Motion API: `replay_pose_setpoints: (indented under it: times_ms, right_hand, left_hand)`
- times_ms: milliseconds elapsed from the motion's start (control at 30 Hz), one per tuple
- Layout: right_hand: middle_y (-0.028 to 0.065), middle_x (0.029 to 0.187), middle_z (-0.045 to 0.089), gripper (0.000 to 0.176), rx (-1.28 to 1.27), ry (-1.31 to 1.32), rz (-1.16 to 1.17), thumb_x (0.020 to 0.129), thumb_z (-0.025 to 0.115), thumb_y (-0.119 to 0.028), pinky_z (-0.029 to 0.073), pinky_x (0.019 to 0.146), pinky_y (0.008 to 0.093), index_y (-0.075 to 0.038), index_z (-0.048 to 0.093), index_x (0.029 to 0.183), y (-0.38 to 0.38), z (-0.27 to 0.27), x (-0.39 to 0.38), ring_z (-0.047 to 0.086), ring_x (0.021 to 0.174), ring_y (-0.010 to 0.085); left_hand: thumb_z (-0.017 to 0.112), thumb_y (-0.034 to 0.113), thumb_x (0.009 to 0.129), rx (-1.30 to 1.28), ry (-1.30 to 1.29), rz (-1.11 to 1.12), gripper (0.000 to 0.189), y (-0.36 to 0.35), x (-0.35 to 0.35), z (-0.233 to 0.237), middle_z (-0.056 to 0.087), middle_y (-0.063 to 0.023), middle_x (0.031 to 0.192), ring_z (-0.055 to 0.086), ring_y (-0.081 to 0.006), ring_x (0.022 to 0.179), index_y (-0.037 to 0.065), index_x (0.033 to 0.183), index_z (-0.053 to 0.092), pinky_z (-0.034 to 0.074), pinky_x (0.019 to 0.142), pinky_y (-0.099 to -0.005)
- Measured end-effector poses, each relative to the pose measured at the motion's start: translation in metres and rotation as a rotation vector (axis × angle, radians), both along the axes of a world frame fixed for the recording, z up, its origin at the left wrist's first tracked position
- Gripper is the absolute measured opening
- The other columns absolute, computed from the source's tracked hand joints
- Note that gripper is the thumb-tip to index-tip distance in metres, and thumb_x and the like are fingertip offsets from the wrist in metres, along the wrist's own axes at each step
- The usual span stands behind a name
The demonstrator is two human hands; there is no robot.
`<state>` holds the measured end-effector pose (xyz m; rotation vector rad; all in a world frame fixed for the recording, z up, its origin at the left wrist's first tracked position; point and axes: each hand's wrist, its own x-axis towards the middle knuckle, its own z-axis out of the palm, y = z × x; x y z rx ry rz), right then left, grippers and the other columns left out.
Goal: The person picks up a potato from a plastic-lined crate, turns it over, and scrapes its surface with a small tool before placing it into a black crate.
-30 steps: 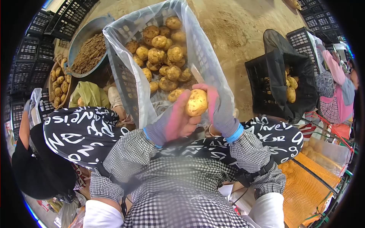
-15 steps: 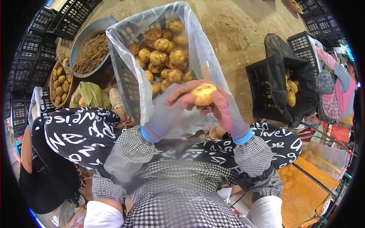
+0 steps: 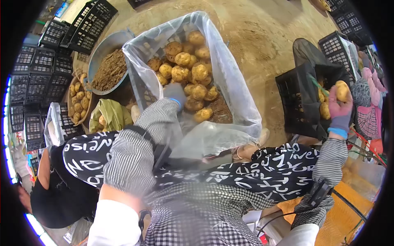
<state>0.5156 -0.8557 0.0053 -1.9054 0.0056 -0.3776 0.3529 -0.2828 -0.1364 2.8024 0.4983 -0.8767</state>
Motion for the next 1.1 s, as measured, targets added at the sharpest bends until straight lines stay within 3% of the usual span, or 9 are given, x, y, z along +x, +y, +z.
replay_pose_setpoints:
  times_ms: [67, 267, 400, 467, 667, 767, 900, 1000, 1100]
  right_hand:
    - [0.0192, 0.133, 0.053, 0.043, 1.27, 0.244, -0.493, 0.093, 0.062, -0.012, 0.047, 0.106, 0.0486, 0.002, 0.047, 0.131, -0.006, 0.048, 0.006, 0.056, 0.121, 0.0343]
    - [0.02, 0.136, 0.052, 0.053, 0.924, 0.114, 0.208, 0.097, 0.053, -0.013, 0.039, 0.112, 0.0482, 0.001, 0.035, 0.145, 0.049, 0.045, -0.032, 0.055, 0.123, 0.0324]
    - [0.0173, 0.131, 0.056, 0.048, 0.934, 0.063, 0.631, 0.097, 0.051, -0.011, 0.046, 0.105, 0.0434, -0.001, 0.04, 0.143, 0.132, 0.068, -0.064, 0.06, 0.113, 0.027]
    - [0.0165, 0.132, 0.056, 0.048, 0.784, 0.201, 0.502, 0.097, 0.051, -0.012, 0.051, 0.096, 0.0387, 0.0, 0.042, 0.142, 0.167, 0.081, -0.079, 0.062, 0.108, 0.0232]
    - [0.0081, 0.123, 0.059, 0.043, 0.489, 0.399, 0.72, 0.098, 0.051, -0.015, 0.052, 0.078, 0.0242, -0.001, 0.049, 0.138, 0.22, 0.063, -0.111, 0.063, 0.091, 0.0125]
    - [0.0079, 0.12, 0.06, 0.046, 0.043, 0.447, 0.703, 0.093, 0.059, -0.011, 0.052, 0.078, 0.0265, 0.001, 0.05, 0.136, 0.253, 0.041, -0.138, 0.063, 0.093, 0.0129]
    - [0.0092, 0.128, 0.054, 0.074, -0.147, 0.162, 0.805, 0.081, 0.074, -0.008, 0.053, 0.084, 0.0274, -0.002, 0.037, 0.145, 0.294, 0.009, -0.185, 0.061, 0.102, 0.0139]
    - [0.0101, 0.134, 0.047, 0.085, 0.126, 0.359, 0.813, 0.079, 0.077, -0.006, 0.053, 0.089, 0.029, -0.003, 0.028, 0.148, 0.304, 0.004, -0.198, 0.057, 0.111, 0.0168]
    - [0.011, 0.135, 0.046, 0.087, 0.428, 0.608, 0.813, 0.079, 0.077, -0.003, 0.052, 0.093, 0.0309, -0.002, 0.025, 0.149, 0.304, 0.014, -0.2, 0.055, 0.116, 0.0183]
  left_hand:
    - [0.068, 0.036, 0.081, 0.106, 0.165, -0.072, 0.043, 0.031, 0.015, -0.025, 0.065, -0.0158, 0.12, 0.062, -0.0323, 0.113, 0.005, 0.111, 0.068, 0.049, 0.094, -0.039]
    - [0.074, 0.053, 0.074, 0.292, 0.347, 0.126, 0.073, 0.064, 0.026, -0.105, 0.064, -0.0097, 0.124, 0.064, -0.0226, 0.11, 0.005, 0.127, 0.061, 0.052, 0.09, -0.0387]
    - [0.074, 0.045, 0.078, 0.053, 0.057, 0.147, 0.068, 0.057, -0.001, -0.129, 0.066, -0.014, 0.116, 0.064, -0.0312, 0.105, 0.004, 0.128, 0.057, 0.052, 0.091, -0.0415]
    - [0.074, 0.042, 0.079, -0.066, -0.098, 0.16, 0.065, 0.054, -0.014, -0.137, 0.067, -0.0161, 0.112, 0.065, -0.0356, 0.102, 0.003, 0.128, 0.055, 0.051, 0.092, -0.0429]
    - [0.07, 0.046, 0.083, -0.993, 0.108, 0.564, 0.062, 0.034, 0.001, -0.019, 0.061, -0.0097, 0.114, 0.068, -0.0204, 0.094, 0.013, 0.132, 0.048, 0.06, 0.071, -0.0367]
    - [0.049, 0.042, 0.099, -1.518, 0.118, 0.685, 0.053, 0.006, -0.01, 0.087, 0.062, -0.0085, 0.12, 0.062, -0.0209, 0.113, 0.006, 0.138, 0.044, 0.058, 0.081, -0.0392]
    - [0.051, 0.049, 0.098, -1.565, -0.228, 0.423, 0.063, -0.038, -0.049, 0.155, 0.055, -0.01, 0.131, 0.058, -0.0222, 0.119, 0.007, 0.144, 0.038, 0.055, 0.09, -0.0392]
    - [0.072, 0.038, 0.088, -1.727, -0.302, 0.666, 0.082, -0.071, -0.072, 0.186, 0.048, -0.0117, 0.135, 0.052, -0.022, 0.124, 0.002, 0.148, 0.029, 0.046, 0.103, -0.0369]
    - [0.078, 0.033, 0.083, -1.286, -0.735, 0.24, 0.089, -0.092, -0.091, 0.166, 0.045, -0.0146, 0.138, 0.049, -0.027, 0.127, 0.001, 0.149, 0.027, 0.042, 0.106, -0.0387]
